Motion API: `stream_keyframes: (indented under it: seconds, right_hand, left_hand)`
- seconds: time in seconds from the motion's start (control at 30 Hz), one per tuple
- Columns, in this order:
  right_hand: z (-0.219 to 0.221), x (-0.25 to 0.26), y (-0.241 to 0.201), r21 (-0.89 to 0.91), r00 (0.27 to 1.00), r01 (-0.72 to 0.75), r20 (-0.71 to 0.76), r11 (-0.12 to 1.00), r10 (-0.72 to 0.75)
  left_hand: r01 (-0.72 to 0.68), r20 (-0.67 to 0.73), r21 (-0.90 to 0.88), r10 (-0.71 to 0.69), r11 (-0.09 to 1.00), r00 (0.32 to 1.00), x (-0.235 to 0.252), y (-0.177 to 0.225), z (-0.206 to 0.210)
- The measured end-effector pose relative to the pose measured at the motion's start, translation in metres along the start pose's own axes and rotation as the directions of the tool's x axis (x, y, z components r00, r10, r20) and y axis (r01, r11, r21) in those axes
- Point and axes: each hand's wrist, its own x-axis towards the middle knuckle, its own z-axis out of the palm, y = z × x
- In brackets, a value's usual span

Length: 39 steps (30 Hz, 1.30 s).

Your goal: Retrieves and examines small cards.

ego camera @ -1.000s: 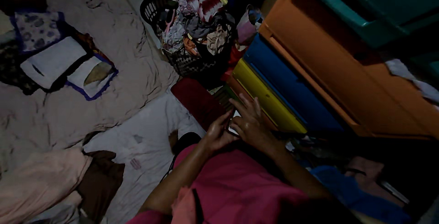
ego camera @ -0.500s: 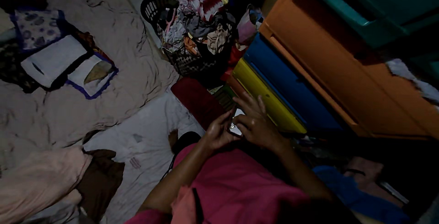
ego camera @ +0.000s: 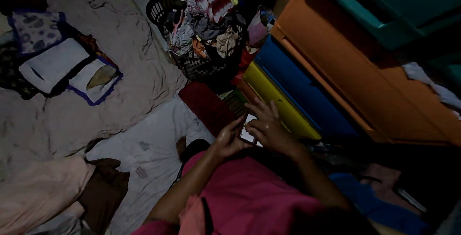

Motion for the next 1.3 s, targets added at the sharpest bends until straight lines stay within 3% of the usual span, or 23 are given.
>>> stream_keyframes:
  seconds: [0.23,0.57,1.1,1.3]
  right_hand:
    - [-0.005,-0.001,0.009,0.307,0.988,-0.143,-0.003,0.941,0.152]
    - [-0.007,0.003,0.002,0.479,0.951,-0.293,0.059,0.827,0.303]
    - [-0.002,0.005,-0.005,0.348,0.931,-0.337,-0.013,0.875,0.364]
    - [-0.004,0.006,-0.007,0.434,0.907,-0.368,-0.026,0.822,0.419]
  left_hand:
    - [-0.002,0.045,-0.039,0.004,0.999,0.999,0.000,0.001,-0.004]
    - [0.010,0.039,-0.020,-0.009,1.000,0.999,-0.002,0.003,-0.005]
    - [0.028,0.046,-0.052,-0.026,0.998,0.999,0.002,0.004,-0.009]
    - [0.040,0.031,-0.065,-0.038,0.997,0.999,0.002,0.005,-0.008]
